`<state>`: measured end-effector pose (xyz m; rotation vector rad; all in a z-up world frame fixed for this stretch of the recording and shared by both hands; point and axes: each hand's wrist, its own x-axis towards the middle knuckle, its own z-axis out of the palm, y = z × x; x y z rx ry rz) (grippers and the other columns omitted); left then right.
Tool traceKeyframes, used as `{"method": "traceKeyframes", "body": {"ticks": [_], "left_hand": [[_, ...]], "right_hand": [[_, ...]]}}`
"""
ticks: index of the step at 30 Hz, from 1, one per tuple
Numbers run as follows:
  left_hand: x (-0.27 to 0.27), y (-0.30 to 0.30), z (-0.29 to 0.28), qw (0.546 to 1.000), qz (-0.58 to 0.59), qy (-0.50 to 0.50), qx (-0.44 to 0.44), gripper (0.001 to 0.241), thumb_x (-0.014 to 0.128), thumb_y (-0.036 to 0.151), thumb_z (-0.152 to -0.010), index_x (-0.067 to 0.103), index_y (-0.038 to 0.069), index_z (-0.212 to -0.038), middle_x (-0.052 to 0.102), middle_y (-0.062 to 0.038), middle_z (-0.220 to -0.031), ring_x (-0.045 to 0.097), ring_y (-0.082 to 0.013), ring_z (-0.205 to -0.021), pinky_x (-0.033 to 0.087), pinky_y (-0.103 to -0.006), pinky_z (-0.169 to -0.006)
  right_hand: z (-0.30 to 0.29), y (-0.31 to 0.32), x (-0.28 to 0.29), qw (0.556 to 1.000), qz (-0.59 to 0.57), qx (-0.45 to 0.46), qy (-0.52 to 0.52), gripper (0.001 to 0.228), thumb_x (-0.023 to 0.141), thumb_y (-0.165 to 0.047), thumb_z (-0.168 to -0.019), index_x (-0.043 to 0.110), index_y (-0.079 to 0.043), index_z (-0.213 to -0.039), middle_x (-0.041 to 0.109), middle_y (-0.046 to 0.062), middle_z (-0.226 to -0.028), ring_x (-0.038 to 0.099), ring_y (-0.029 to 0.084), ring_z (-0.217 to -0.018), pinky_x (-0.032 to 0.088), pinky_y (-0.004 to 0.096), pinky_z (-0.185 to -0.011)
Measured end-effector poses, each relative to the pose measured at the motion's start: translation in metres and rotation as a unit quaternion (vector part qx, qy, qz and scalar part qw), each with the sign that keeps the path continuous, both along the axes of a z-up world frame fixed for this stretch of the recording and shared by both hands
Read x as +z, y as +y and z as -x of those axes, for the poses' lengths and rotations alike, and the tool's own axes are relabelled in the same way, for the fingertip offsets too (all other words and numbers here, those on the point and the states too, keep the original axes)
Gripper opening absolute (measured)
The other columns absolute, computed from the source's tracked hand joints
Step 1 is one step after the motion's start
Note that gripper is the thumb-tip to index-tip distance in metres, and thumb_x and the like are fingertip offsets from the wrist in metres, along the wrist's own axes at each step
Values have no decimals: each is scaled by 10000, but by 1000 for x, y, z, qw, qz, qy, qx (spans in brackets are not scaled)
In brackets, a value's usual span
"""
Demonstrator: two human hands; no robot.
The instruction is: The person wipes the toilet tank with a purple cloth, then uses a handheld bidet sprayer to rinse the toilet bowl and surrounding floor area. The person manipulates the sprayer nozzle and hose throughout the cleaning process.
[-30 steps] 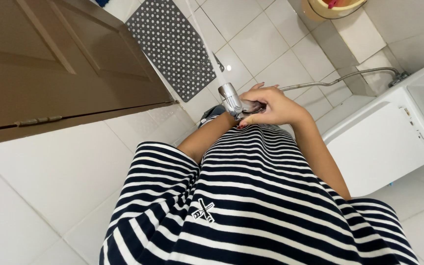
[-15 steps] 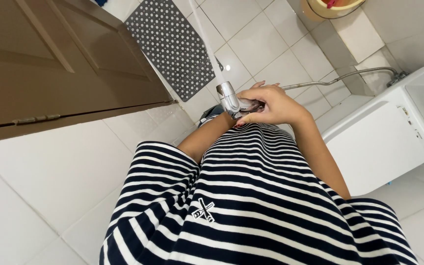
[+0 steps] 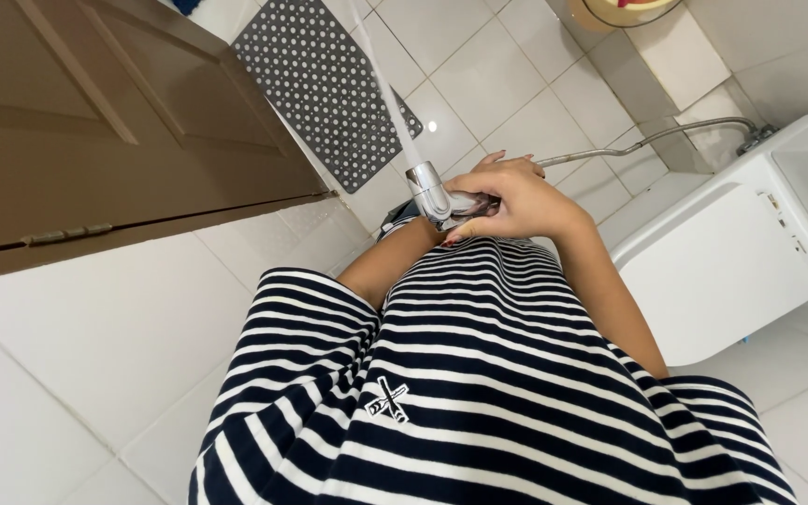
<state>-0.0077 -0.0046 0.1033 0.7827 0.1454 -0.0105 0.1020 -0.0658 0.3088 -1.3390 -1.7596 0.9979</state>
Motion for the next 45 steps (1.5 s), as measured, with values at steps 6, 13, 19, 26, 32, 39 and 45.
{"method": "traceKeyframes", "body": {"ticks": [6,13,19,26,32,39,45], "left_hand": [[27,6,-4,835,-548,-11,41,395,581,290,-983,609,133,-1344,633,-51,-1414,431,-207,-1492,184,-484,-1267],[2,7,-8,805,-592,-19,29,357,633,273,-919,652,146,-1252,653,-50,-1366,448,-230,-1469,215,-528,-1218],[9,8,-10,802,-597,-19,25,305,626,259,-933,689,163,-1216,659,-37,-1353,449,-222,-1476,229,-567,-1236],[10,10,-17,772,-635,22,-35,274,613,234,-933,705,157,-1179,663,-23,-1333,436,-224,-1470,228,-596,-1197],[1,9,-19,758,-650,38,-46,292,628,253,-921,701,161,-1189,664,-12,-1328,433,-226,-1461,252,-602,-1180],[15,9,-21,743,-663,39,-85,331,664,270,-892,694,163,-1204,641,-3,-1352,425,-219,-1472,262,-624,-1168],[27,4,-25,726,-669,57,-146,347,679,266,-854,708,192,-1193,613,17,-1377,387,-202,-1472,238,-628,-1170]], "right_hand": [[2,0,4,999,22,32,-12,622,871,-453,-748,735,-43,-1196,744,103,-894,671,226,-779,512,336,-728],[6,1,9,996,77,46,-17,609,852,-476,-738,739,-59,-1167,741,91,-844,672,215,-714,512,331,-662],[5,-1,8,996,54,61,-25,584,855,-469,-758,744,-54,-1154,714,83,-783,658,199,-710,503,331,-648],[5,-4,6,990,121,73,-10,595,846,-473,-757,738,-85,-1194,736,62,-820,642,167,-684,517,300,-626],[4,-10,2,991,130,39,-2,634,859,-465,-738,724,-96,-1235,721,67,-838,641,166,-692,523,296,-621],[0,-20,-14,984,175,32,-14,575,868,-473,-745,739,-75,-1140,689,56,-768,626,158,-671,518,293,-612],[-1,-28,-11,974,226,15,6,535,861,-449,-763,749,-66,-1119,663,33,-726,587,129,-639,498,274,-579]]}}
